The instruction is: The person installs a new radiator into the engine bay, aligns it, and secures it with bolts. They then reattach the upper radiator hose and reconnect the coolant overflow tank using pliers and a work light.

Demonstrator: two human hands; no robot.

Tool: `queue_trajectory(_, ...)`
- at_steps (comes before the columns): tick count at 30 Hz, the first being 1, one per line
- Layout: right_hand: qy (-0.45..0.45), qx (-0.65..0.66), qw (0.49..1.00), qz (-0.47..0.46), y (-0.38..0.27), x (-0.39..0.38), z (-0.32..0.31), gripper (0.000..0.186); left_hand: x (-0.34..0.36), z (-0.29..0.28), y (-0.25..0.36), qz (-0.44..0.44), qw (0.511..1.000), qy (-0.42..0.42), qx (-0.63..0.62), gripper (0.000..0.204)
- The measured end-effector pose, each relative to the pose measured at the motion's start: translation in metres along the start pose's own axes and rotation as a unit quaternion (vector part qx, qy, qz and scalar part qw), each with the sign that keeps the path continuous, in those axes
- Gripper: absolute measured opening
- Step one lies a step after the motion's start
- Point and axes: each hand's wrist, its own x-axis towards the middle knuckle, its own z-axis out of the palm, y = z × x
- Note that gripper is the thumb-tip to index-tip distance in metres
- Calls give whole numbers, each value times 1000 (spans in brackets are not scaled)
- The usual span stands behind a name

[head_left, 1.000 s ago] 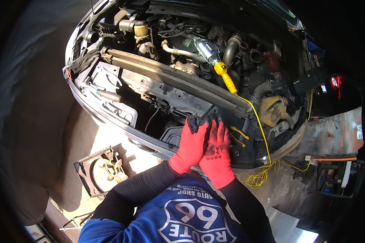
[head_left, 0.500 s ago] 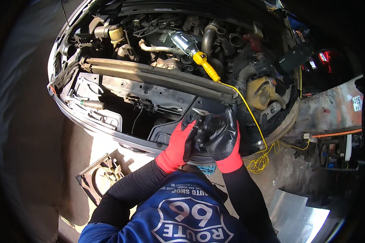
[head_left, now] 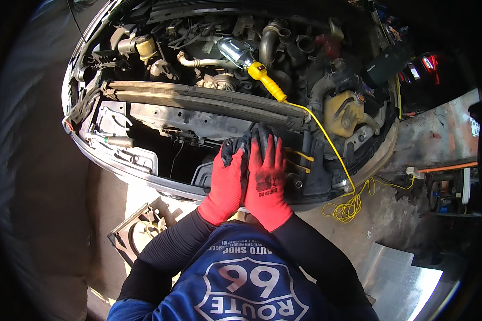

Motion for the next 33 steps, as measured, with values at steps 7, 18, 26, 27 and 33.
queue_trajectory(7, -8, 113, 987, -110, 18, -11, -68, 53, 23, -49, 13, 344, 805, -151, 459, 37)
queue_trajectory(18, -65, 448, 884, 120, 100, -42, -51, 40, -34, -6, -17, -114, 978, -119, 126, 31)
queue_trajectory(26, 31, 153, 988, -16, 106, -51, -81, 49, -25, -3, -4, 189, 875, -95, 435, 35)
queue_trajectory(27, 0, 154, 987, -41, 104, -55, -82, 59, -25, 2, -10, 206, 873, -98, 432, 38)
queue_trajectory(33, 76, 172, 982, 11, 127, -73, -81, 45, -28, 26, -21, -192, 907, -373, 36, 57)
